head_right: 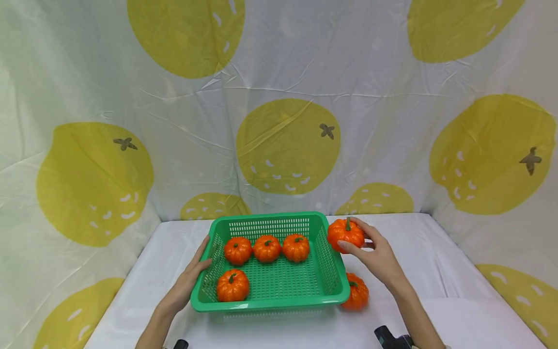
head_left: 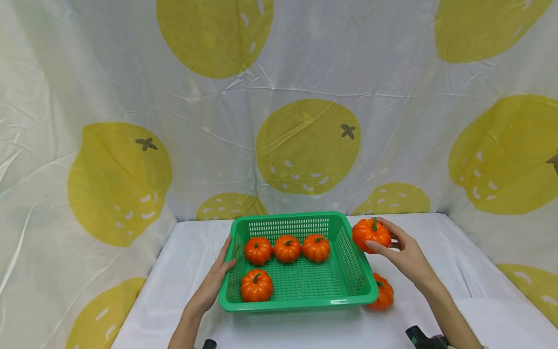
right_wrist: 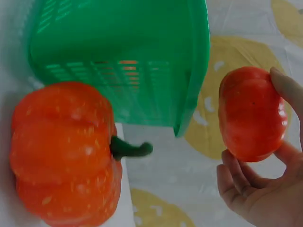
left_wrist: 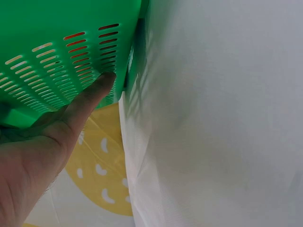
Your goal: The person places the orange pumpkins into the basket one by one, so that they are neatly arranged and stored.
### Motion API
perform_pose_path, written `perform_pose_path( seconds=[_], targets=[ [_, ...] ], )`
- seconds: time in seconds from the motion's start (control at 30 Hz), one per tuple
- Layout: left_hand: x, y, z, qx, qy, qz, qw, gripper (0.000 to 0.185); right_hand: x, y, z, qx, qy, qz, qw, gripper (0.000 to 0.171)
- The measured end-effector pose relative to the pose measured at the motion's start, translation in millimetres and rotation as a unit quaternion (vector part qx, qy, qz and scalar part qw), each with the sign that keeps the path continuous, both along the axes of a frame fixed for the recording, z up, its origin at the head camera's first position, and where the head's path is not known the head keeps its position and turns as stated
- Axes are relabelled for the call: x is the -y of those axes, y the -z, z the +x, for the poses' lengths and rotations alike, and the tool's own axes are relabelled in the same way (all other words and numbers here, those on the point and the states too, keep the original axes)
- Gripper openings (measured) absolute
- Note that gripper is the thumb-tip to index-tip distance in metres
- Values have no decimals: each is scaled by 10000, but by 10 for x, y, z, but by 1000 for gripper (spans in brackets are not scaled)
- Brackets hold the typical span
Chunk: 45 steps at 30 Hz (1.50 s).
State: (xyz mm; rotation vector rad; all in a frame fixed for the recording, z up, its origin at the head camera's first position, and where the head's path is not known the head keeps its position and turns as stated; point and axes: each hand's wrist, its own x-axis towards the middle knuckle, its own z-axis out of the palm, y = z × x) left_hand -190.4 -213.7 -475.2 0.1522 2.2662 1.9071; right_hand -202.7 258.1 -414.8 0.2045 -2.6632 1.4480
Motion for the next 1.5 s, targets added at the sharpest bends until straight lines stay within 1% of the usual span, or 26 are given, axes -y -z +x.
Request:
perform_pose_path(
  seconds=[0.13,0.23,0.33,0.53,0.63,0.77,0.87,0.97,1.13,1.3,1.4,1.5],
  targets=[
    [-2,0,-7,15,0,-24,10000,64,218,-25,-9,-101,-255,-97,9996,71],
    [3,1,-6,38,-30,-46,10000,64,411,0,-20,-100,-471,-201,9986,69],
    [8,1,-1,49,-83,-67,9999,64,606,39,-32,21,-688,-281,9972,69],
    [-5,18,-2,1,-52,-54,10000,63,894,104,-51,291,-1026,-88,9943,71],
    [-5,32,-4,-16,-32,-38,10000,63,999,118,-60,439,-1248,-57,9912,73],
    [4,27,-17,-23,-62,-52,10000,64,1117,124,-63,748,-1383,-43,9876,75],
    [0,16,-22,-16,-74,-77,9999,63,1184,132,-52,834,-1506,81,9850,75],
    [-3,23,-7,12,-80,-69,9999,63,1245,156,-46,852,-1756,183,9806,73],
    [4,24,15,6,-32,-26,10000,64,1352,218,-34,1064,-2079,179,9722,70],
    [6,15,10,-30,-31,19,10000,63,1449,256,-25,1030,-2193,288,9698,67],
    [1,15,9,-53,-7,45,10000,63,1485,271,-17,1010,-2099,556,9709,68],
    [2,14,9,-46,16,64,10000,63,1506,279,-13,1088,-1981,804,9708,69]
  ],
)
